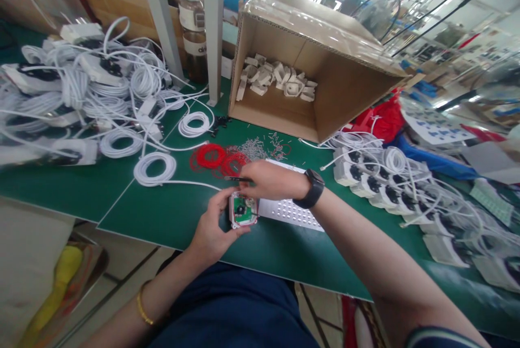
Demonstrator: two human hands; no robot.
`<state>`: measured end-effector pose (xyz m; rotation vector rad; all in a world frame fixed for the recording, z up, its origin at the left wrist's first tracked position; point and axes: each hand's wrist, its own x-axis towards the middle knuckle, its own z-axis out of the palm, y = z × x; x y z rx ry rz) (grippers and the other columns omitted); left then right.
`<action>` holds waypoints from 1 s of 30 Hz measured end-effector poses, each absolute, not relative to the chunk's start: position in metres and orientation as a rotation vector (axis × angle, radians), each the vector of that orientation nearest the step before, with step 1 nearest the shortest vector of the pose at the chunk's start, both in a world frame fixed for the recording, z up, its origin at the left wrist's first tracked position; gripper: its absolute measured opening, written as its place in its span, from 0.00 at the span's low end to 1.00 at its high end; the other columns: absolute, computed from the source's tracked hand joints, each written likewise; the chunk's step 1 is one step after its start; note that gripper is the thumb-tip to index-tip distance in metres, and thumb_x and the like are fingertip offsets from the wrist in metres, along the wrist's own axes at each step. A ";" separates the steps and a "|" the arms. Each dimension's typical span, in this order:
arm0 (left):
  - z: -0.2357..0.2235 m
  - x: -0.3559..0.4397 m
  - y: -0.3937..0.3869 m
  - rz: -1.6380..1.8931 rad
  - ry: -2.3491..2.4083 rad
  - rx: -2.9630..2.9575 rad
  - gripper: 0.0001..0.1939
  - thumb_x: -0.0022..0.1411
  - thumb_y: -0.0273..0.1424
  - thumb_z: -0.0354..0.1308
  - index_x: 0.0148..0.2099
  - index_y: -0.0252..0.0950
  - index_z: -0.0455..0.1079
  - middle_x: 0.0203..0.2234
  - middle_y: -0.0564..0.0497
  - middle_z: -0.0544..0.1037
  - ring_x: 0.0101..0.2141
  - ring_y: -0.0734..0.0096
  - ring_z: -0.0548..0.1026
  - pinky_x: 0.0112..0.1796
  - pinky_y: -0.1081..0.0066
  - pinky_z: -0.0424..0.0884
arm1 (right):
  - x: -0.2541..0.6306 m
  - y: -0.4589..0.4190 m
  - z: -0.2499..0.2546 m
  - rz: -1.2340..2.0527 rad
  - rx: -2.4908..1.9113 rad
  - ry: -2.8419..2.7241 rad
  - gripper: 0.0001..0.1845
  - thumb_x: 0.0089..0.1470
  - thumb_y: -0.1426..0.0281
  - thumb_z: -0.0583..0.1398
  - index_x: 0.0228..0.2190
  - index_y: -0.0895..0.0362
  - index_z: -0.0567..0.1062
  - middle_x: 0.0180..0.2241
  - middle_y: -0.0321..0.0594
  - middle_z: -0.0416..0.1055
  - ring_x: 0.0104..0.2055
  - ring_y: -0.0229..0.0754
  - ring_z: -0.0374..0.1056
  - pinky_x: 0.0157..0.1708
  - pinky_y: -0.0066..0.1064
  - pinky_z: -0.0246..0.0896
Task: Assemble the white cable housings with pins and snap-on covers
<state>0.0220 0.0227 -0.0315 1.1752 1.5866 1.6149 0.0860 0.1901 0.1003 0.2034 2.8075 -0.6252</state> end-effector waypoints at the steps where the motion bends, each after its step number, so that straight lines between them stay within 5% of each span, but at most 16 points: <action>1: -0.032 0.022 0.023 1.634 1.574 1.191 0.38 0.47 0.28 0.67 0.57 0.40 0.54 0.54 0.43 0.65 0.53 0.59 0.68 0.54 0.59 0.65 | 0.087 0.190 0.099 -0.617 0.192 2.834 0.08 0.51 0.74 0.58 0.21 0.60 0.70 0.22 0.35 0.65 0.23 0.32 0.53 0.23 0.26 0.43; 10: -0.033 0.021 0.024 1.662 1.492 1.167 0.32 0.48 0.28 0.67 0.52 0.42 0.56 0.55 0.44 0.64 0.54 0.61 0.66 0.55 0.59 0.64 | 0.096 0.190 0.097 -0.747 0.307 2.875 0.06 0.55 0.71 0.57 0.32 0.60 0.74 0.29 0.38 0.72 0.29 0.34 0.62 0.28 0.24 0.48; 16: -0.035 0.023 0.023 1.688 1.484 1.122 0.35 0.48 0.27 0.67 0.54 0.42 0.53 0.53 0.45 0.65 0.53 0.61 0.67 0.54 0.58 0.65 | 0.082 0.185 0.098 -0.500 0.348 2.838 0.09 0.51 0.65 0.61 0.26 0.58 0.75 0.25 0.38 0.70 0.26 0.35 0.61 0.24 0.26 0.44; 23: -0.030 0.017 0.023 1.555 1.567 1.327 0.31 0.50 0.28 0.66 0.54 0.42 0.57 0.55 0.44 0.63 0.55 0.56 0.65 0.56 0.55 0.62 | 0.080 0.185 0.099 -0.465 0.491 2.758 0.06 0.47 0.70 0.62 0.22 0.60 0.74 0.21 0.38 0.67 0.23 0.35 0.57 0.22 0.27 0.43; 30: -0.025 0.019 0.023 1.620 1.510 1.298 0.31 0.51 0.27 0.65 0.54 0.42 0.56 0.55 0.43 0.64 0.55 0.58 0.64 0.54 0.57 0.64 | 0.123 0.192 0.086 -1.227 0.574 2.583 0.09 0.53 0.73 0.55 0.23 0.60 0.70 0.23 0.35 0.70 0.24 0.31 0.62 0.26 0.23 0.52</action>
